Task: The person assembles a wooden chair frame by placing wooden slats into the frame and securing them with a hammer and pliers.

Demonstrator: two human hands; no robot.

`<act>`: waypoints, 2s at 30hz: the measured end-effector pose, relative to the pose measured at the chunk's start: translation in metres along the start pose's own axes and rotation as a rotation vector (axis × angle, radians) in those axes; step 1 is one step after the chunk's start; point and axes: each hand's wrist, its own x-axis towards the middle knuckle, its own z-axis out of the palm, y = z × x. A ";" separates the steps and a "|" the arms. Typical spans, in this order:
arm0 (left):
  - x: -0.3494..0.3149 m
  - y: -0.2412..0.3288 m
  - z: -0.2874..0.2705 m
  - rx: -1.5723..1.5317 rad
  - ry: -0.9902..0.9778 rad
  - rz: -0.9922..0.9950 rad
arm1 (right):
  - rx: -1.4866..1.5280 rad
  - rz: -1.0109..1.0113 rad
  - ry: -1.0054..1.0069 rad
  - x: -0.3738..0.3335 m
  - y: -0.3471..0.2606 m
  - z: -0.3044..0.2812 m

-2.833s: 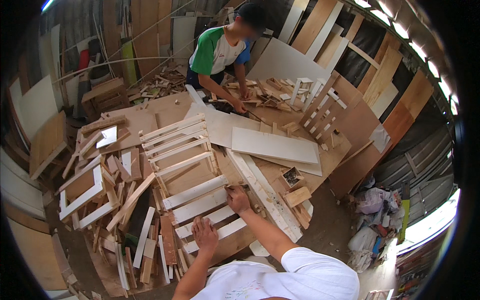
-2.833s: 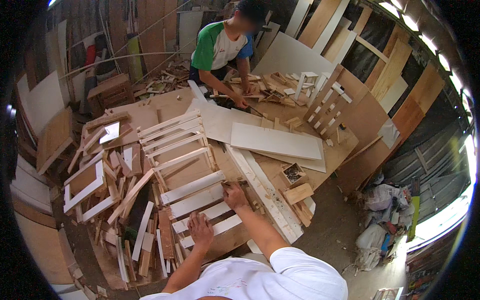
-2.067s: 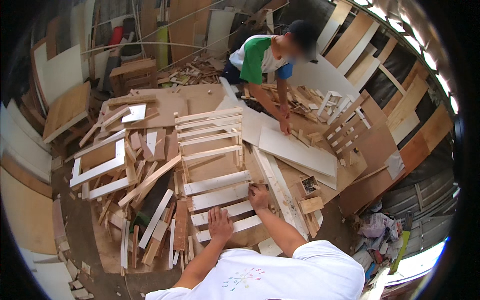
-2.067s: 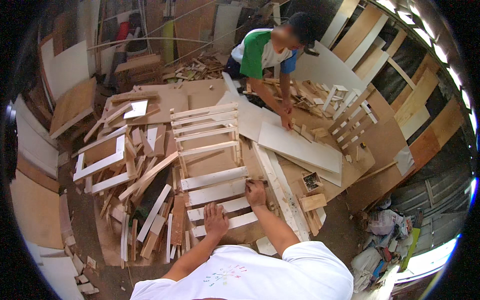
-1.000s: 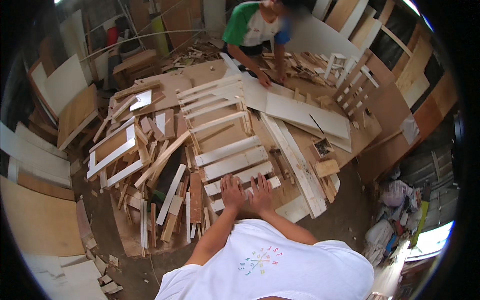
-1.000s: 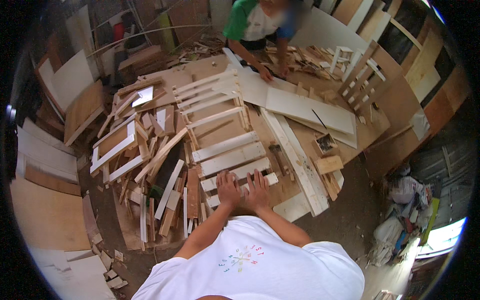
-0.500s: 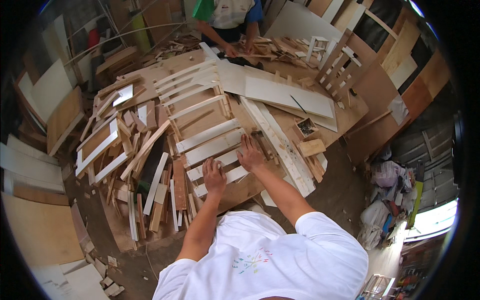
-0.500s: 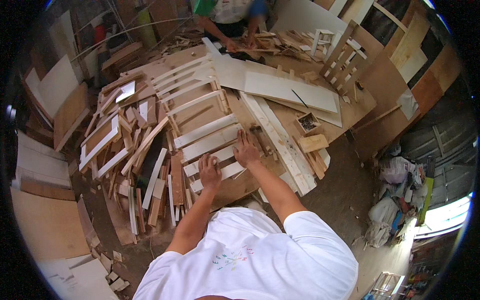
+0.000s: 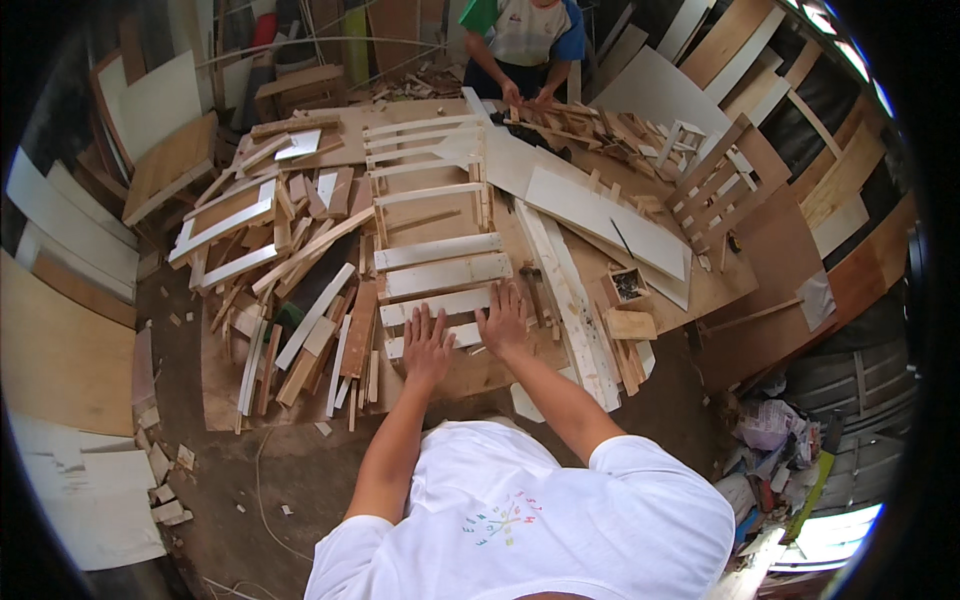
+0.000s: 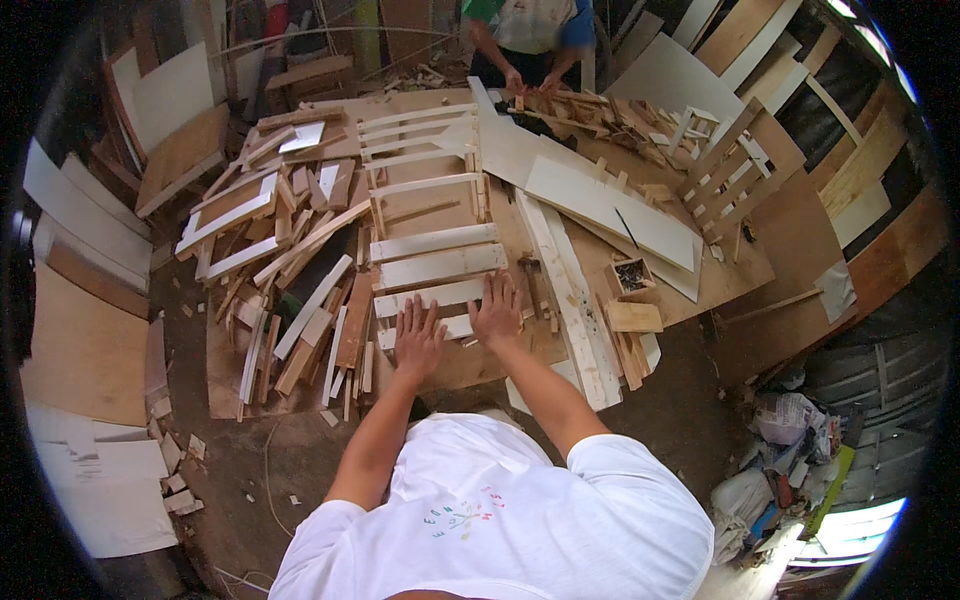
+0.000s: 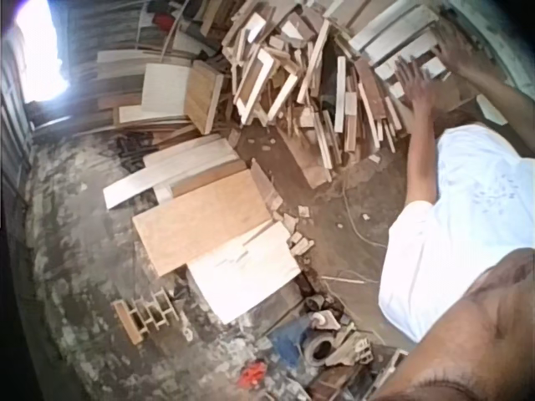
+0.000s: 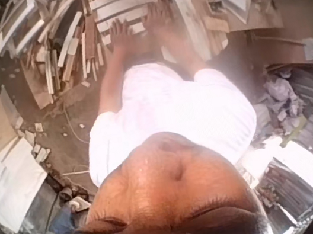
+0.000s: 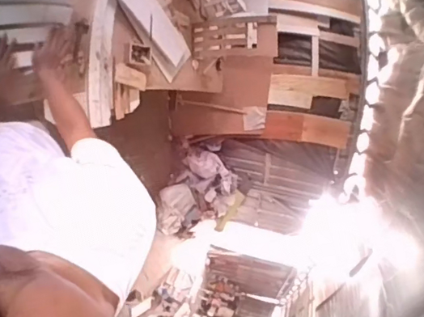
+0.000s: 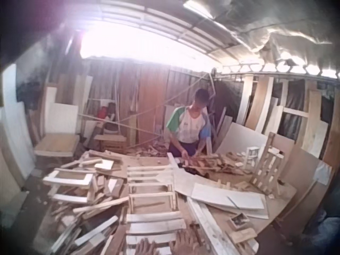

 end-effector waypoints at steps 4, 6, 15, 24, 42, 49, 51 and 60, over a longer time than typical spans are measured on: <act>-0.020 0.016 0.002 0.088 -0.042 -0.089 | 0.080 -0.079 0.036 -0.033 0.007 0.003; -0.039 0.012 0.016 0.151 0.007 -0.146 | 0.164 -0.178 0.061 -0.054 0.000 -0.003; -0.169 0.096 0.034 -0.193 -0.152 -0.314 | 0.427 -0.274 -0.233 -0.203 0.039 -0.012; -0.320 0.134 0.028 -0.439 -0.306 -0.539 | 0.607 -0.307 -0.252 -0.265 0.103 -0.040; -0.242 0.190 -0.014 -0.772 -0.183 -0.468 | 0.605 -0.196 -0.256 -0.289 0.147 -0.049; -0.212 0.178 -0.030 -0.962 -0.076 -0.578 | 0.666 -0.087 -0.226 -0.252 0.130 -0.047; -0.202 0.162 -0.035 -0.973 -0.052 -0.595 | 0.668 -0.094 -0.237 -0.235 0.121 -0.041; -0.154 0.048 -0.065 -0.892 0.091 -0.750 | 0.693 -0.156 -0.371 -0.173 0.035 -0.033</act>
